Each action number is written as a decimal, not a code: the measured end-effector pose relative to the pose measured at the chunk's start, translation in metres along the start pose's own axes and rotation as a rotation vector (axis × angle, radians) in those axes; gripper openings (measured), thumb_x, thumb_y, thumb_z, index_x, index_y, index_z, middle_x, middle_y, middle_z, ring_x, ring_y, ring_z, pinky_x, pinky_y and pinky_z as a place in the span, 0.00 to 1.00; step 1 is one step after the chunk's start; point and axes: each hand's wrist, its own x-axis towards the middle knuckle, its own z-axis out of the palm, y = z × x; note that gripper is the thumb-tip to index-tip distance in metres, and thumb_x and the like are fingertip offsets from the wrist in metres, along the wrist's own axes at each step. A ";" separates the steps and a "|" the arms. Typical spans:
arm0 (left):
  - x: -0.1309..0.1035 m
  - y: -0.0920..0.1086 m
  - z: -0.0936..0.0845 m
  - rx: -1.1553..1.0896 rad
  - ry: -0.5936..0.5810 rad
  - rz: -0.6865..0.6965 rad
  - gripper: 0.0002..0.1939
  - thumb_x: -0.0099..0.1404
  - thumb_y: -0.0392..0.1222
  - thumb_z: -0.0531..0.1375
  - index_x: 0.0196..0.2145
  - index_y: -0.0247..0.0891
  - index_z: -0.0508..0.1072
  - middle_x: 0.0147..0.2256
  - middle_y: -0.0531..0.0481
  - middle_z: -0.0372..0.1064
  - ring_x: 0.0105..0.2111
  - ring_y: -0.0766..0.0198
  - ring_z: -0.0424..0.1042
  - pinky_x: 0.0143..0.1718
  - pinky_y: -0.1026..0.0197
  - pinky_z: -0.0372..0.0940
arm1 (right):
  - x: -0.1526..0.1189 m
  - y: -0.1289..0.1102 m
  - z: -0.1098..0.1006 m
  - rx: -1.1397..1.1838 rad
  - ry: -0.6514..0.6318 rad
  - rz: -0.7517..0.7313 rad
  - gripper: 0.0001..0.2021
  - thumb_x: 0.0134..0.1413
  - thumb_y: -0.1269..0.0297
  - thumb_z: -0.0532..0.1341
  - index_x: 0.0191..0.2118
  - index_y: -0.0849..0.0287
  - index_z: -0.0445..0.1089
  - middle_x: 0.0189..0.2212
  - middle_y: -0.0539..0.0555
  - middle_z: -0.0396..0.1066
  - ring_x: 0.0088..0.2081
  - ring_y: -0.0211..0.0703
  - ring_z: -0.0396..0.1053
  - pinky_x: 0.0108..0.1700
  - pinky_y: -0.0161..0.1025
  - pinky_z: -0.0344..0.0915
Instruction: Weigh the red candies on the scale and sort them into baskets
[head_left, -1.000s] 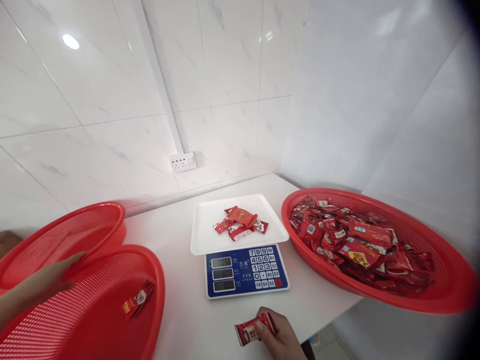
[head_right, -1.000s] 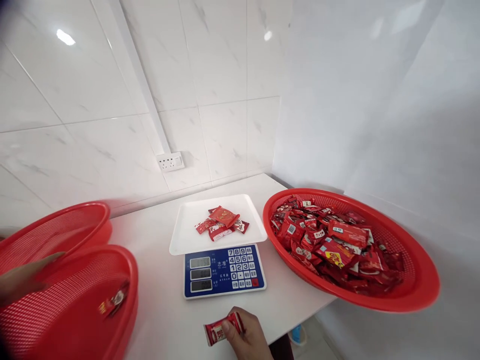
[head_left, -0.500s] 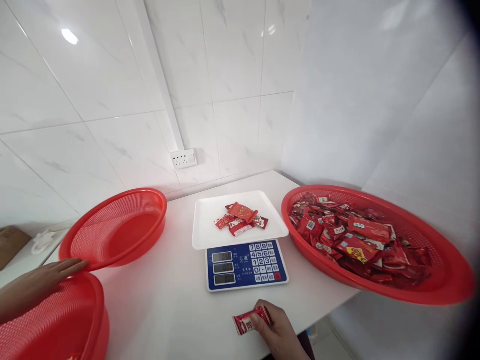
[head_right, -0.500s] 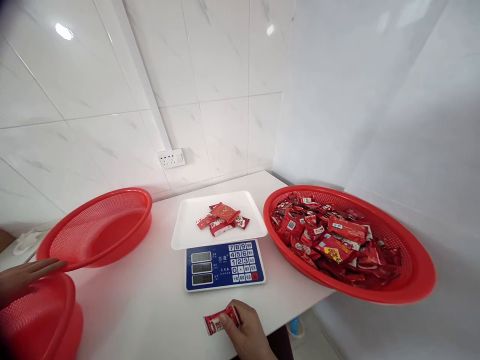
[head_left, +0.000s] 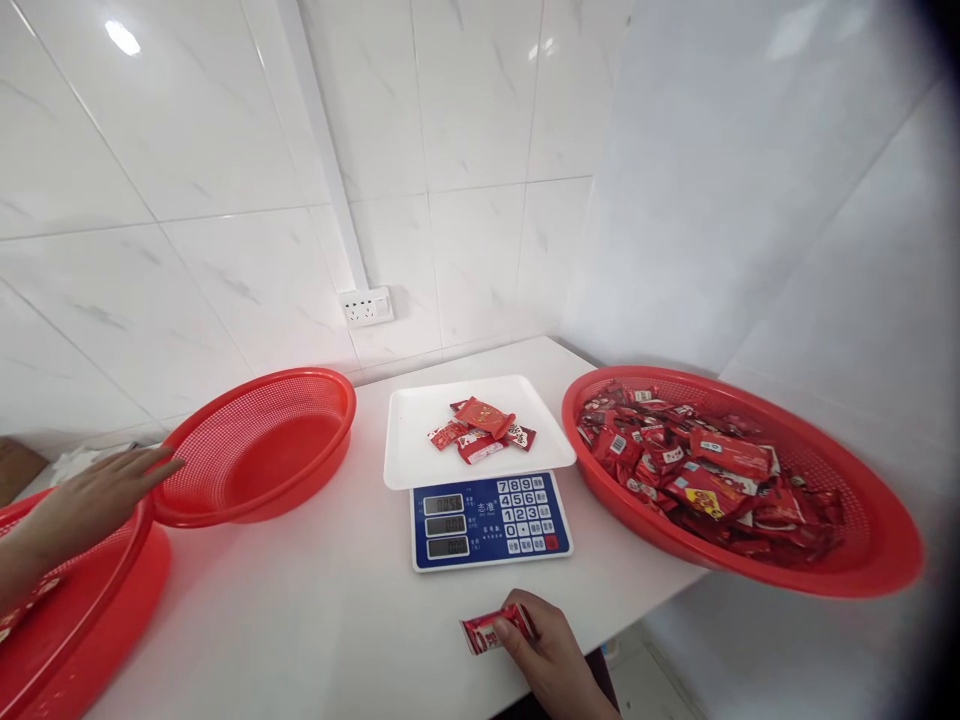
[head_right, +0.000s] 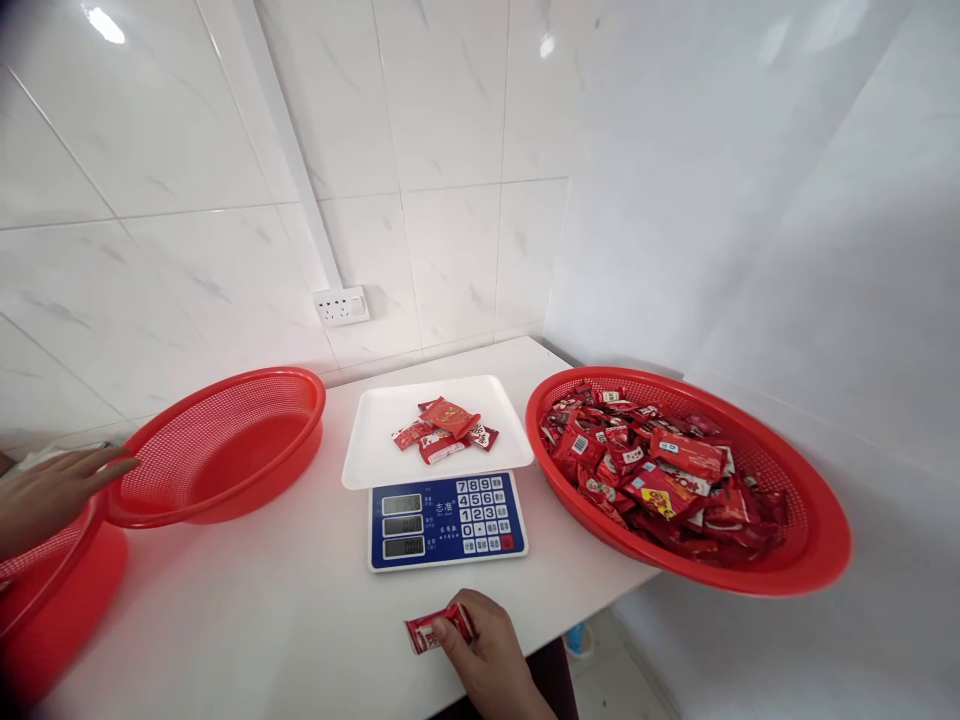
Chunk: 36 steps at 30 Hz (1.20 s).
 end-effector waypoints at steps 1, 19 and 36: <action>0.010 0.021 -0.002 0.053 0.024 -0.025 0.18 0.60 0.43 0.43 0.44 0.56 0.66 0.51 0.68 0.63 0.54 0.53 0.57 0.54 0.47 0.47 | 0.000 0.000 0.000 -0.006 0.001 -0.004 0.19 0.55 0.50 0.50 0.20 0.59 0.55 0.20 0.47 0.54 0.23 0.35 0.54 0.26 0.32 0.51; 0.068 0.236 -0.008 -0.270 -0.235 -0.012 0.26 0.62 0.57 0.47 0.55 0.47 0.60 0.51 0.47 0.65 0.47 0.49 0.66 0.44 0.52 0.62 | 0.002 -0.004 -0.001 -0.052 0.009 -0.001 0.19 0.54 0.50 0.51 0.20 0.59 0.55 0.18 0.46 0.53 0.22 0.34 0.52 0.24 0.32 0.50; 0.140 0.307 0.036 -0.783 -0.324 0.051 0.14 0.61 0.37 0.49 0.46 0.42 0.60 0.34 0.48 0.71 0.36 0.60 0.71 0.36 0.56 0.66 | 0.000 0.002 0.002 -0.020 0.079 0.012 0.21 0.53 0.48 0.51 0.19 0.59 0.56 0.17 0.46 0.53 0.21 0.34 0.50 0.23 0.31 0.51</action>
